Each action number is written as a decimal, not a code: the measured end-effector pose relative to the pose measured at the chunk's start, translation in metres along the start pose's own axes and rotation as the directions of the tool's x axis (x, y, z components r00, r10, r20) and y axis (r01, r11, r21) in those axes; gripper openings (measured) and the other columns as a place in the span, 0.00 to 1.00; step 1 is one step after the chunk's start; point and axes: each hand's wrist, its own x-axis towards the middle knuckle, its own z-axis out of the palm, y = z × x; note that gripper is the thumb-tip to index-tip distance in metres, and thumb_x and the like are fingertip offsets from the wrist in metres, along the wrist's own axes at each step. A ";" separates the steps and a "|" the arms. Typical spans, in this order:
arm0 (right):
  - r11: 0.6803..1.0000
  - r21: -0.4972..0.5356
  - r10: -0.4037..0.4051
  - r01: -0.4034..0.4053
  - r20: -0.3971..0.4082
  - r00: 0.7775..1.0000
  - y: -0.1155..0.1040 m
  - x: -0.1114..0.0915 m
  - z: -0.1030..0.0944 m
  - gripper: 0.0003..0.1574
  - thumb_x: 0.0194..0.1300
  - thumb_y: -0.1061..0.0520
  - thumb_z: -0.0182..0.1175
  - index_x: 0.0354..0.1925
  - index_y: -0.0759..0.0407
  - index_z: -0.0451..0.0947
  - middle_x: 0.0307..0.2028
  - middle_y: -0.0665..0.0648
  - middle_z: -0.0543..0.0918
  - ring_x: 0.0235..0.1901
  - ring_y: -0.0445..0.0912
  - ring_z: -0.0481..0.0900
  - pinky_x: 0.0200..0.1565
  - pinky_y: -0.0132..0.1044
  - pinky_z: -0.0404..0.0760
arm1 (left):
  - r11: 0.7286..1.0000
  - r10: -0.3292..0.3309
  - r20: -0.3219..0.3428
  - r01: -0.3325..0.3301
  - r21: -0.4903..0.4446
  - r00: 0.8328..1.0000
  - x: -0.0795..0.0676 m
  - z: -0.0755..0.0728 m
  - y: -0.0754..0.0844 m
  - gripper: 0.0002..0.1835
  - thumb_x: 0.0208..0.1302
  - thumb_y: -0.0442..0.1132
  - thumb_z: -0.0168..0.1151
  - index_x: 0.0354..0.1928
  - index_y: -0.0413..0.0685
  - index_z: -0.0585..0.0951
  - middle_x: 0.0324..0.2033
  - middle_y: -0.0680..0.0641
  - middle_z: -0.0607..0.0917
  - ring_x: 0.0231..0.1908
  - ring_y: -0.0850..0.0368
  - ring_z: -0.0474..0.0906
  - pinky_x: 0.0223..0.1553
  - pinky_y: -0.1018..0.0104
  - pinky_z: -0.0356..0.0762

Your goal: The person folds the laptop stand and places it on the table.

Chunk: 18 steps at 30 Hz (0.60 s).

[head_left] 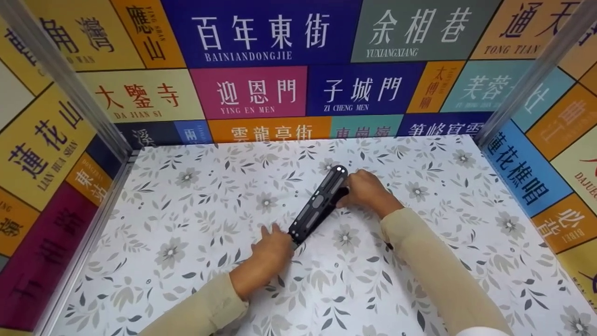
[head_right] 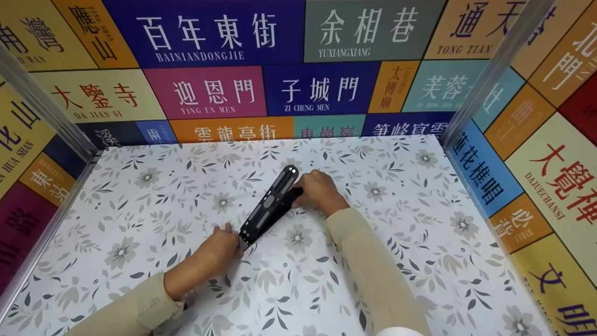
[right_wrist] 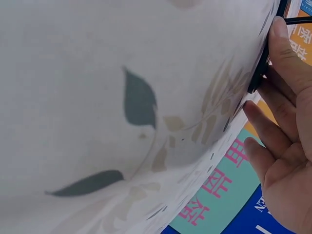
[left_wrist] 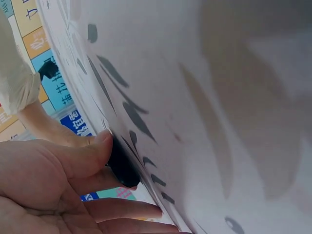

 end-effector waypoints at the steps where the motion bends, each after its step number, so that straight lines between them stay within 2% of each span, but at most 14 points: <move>1: 1.000 -0.003 -0.012 0.012 -0.003 1.000 0.000 -0.002 0.000 0.32 0.40 0.41 0.85 0.39 0.60 0.90 0.35 0.59 0.83 0.36 0.53 0.75 0.44 0.49 0.79 | 1.000 -0.002 0.001 0.002 0.002 1.000 0.001 -0.001 -0.001 0.21 0.65 0.34 0.64 0.58 0.31 0.82 0.73 0.34 0.68 0.74 0.29 0.59 0.58 0.26 0.74; 5: 0.998 -0.027 -0.054 0.054 -0.019 0.998 0.000 -0.009 -0.001 0.34 0.42 0.41 0.84 0.47 0.54 0.90 0.36 0.59 0.88 0.39 0.54 0.78 0.46 0.50 0.80 | 1.000 0.006 0.019 -0.006 0.016 1.000 0.007 -0.007 -0.007 0.19 0.67 0.33 0.59 0.59 0.35 0.82 0.73 0.34 0.67 0.74 0.28 0.58 0.59 0.25 0.72; 9: 0.992 -0.098 -0.079 0.075 -0.043 0.996 0.000 -0.016 -0.002 0.34 0.41 0.38 0.84 0.43 0.55 0.91 0.34 0.61 0.88 0.37 0.56 0.80 0.45 0.54 0.81 | 0.999 0.036 0.039 -0.037 0.024 0.999 0.016 -0.016 -0.017 0.24 0.67 0.35 0.62 0.65 0.42 0.79 0.74 0.31 0.64 0.74 0.25 0.56 0.61 0.22 0.68; 11: 0.983 -0.146 -0.122 0.114 -0.051 0.991 0.000 -0.020 -0.002 0.29 0.42 0.37 0.83 0.37 0.54 0.91 0.30 0.59 0.87 0.35 0.57 0.81 0.43 0.55 0.81 | 0.998 0.057 0.046 -0.058 0.038 0.997 0.021 -0.020 -0.023 0.25 0.68 0.38 0.63 0.67 0.47 0.78 0.74 0.30 0.63 0.73 0.24 0.56 0.60 0.21 0.68; 15: 0.956 -0.216 -0.216 0.197 -0.065 0.974 0.000 -0.029 -0.002 0.23 0.44 0.39 0.81 0.23 0.54 0.84 0.21 0.53 0.83 0.28 0.56 0.79 0.35 0.55 0.81 | 0.996 0.089 0.026 -0.090 0.024 0.996 0.033 -0.028 -0.035 0.24 0.76 0.46 0.55 0.71 0.52 0.75 0.75 0.31 0.63 0.73 0.24 0.57 0.60 0.20 0.65; 18: 0.957 -0.205 -0.227 0.208 -0.075 0.971 0.000 -0.037 -0.001 0.20 0.46 0.42 0.81 0.23 0.54 0.86 0.21 0.53 0.85 0.26 0.55 0.80 0.30 0.53 0.80 | 0.995 0.103 0.007 -0.103 0.004 0.995 0.040 -0.032 -0.044 0.23 0.80 0.51 0.47 0.72 0.58 0.74 0.76 0.32 0.60 0.75 0.24 0.53 0.63 0.18 0.60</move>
